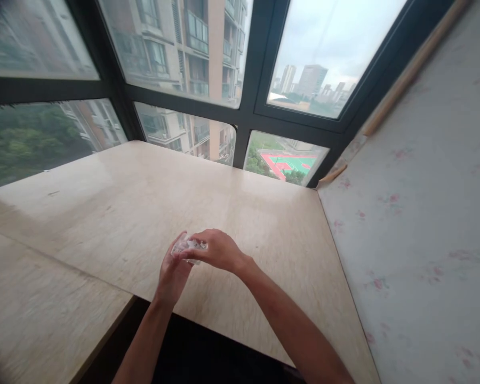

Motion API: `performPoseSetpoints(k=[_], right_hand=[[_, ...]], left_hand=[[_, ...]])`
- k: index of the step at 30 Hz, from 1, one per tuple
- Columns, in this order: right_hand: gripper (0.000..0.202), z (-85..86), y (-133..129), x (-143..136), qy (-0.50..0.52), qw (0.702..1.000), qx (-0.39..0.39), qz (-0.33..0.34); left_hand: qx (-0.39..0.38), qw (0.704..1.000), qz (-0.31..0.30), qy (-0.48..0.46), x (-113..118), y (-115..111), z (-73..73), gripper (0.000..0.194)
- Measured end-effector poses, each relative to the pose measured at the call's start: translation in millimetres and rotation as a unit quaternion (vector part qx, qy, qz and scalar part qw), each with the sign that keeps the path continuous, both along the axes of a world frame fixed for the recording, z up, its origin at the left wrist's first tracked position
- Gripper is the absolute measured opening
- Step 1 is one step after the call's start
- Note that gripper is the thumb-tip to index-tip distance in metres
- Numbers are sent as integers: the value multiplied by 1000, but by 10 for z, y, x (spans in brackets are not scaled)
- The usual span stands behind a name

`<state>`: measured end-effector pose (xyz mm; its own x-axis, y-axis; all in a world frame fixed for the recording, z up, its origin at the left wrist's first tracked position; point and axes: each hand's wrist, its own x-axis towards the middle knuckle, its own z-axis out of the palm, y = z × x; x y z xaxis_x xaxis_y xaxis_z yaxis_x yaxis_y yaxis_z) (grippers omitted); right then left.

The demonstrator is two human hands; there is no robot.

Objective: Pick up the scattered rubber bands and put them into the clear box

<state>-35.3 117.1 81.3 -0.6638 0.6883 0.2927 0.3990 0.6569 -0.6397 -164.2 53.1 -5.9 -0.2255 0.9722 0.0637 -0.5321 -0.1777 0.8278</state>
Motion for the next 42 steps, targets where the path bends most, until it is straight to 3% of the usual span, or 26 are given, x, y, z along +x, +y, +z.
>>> performPoseSetpoints(k=[4, 11, 22, 42], right_hand=[[33, 14, 11, -143, 22, 995, -71, 68], [32, -50, 44, -111, 21, 992, -106, 62], [24, -167, 66, -14, 36, 995, -88, 29], [39, -347, 248, 118, 102, 987, -120, -41]], left_hand=[[12, 997, 52, -59, -200, -9, 5, 67], [-4, 992, 67, -105, -193, 57, -98, 59], [-26, 994, 28, -104, -128, 105, -166, 56], [-30, 996, -25, -77, -68, 351, -119, 55]])
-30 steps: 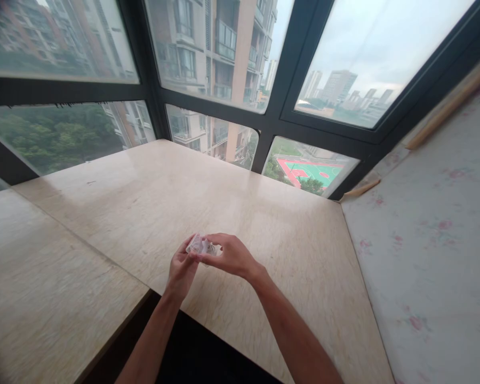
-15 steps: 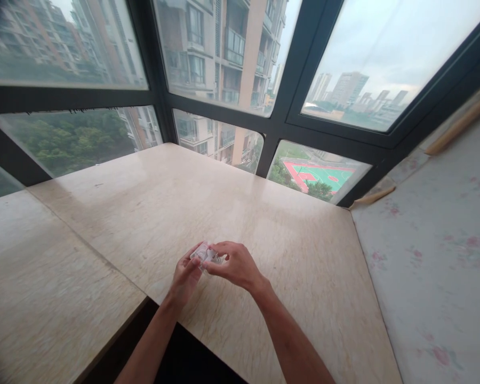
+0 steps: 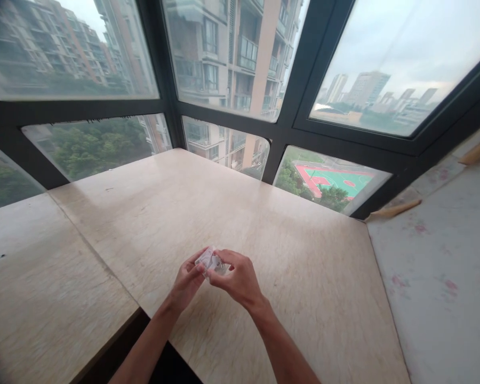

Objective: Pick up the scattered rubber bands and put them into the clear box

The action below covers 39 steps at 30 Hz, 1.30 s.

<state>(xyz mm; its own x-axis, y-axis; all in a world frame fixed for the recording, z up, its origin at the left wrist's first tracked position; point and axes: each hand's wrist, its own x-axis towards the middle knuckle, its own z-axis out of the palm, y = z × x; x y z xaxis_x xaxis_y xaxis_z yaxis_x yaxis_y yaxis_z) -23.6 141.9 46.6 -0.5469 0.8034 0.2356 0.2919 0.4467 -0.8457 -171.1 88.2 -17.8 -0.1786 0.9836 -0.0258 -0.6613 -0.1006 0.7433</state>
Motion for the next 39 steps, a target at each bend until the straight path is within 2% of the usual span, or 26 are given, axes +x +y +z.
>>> performPoseSetpoints(k=[5, 13, 18, 23, 27, 30, 34, 37, 38, 39], right_hand=[[41, -29, 40, 76, 14, 1000, -11, -8], [43, -42, 67, 194, 48, 999, 16, -19], [35, -29, 94, 259, 77, 995, -66, -12], [42, -21, 76, 298, 115, 980, -155, 43], [49, -106, 54, 379, 161, 964, -207, 52], [49, -176, 21, 526, 163, 960, -227, 30], [48, -248, -74, 829, 144, 957, -253, 12], [48, -301, -177, 1071, 130, 952, -277, -16], [48, -319, -214, 1142, 126, 950, -285, -29], [49, -336, -252, 1207, 124, 947, -292, -42]], left_hand=[[18, 1000, -17, 15, 54, 46, 52, 55], [21, 999, -28, 29, 157, 84, 104, 56], [21, 999, -32, 4, 147, 23, 119, 55], [4, 998, -36, -42, 131, -70, 160, 52], [-33, 991, -1, -127, 70, -109, 186, 48], [-32, 987, 39, -156, -105, -91, 233, 48], [-14, 984, 127, -126, -547, 19, 335, 44], [-27, 978, 207, -1, -929, 149, 392, 45], [-50, 966, 242, 75, -1042, 192, 399, 47], [-80, 942, 276, 171, -1143, 233, 397, 51]])
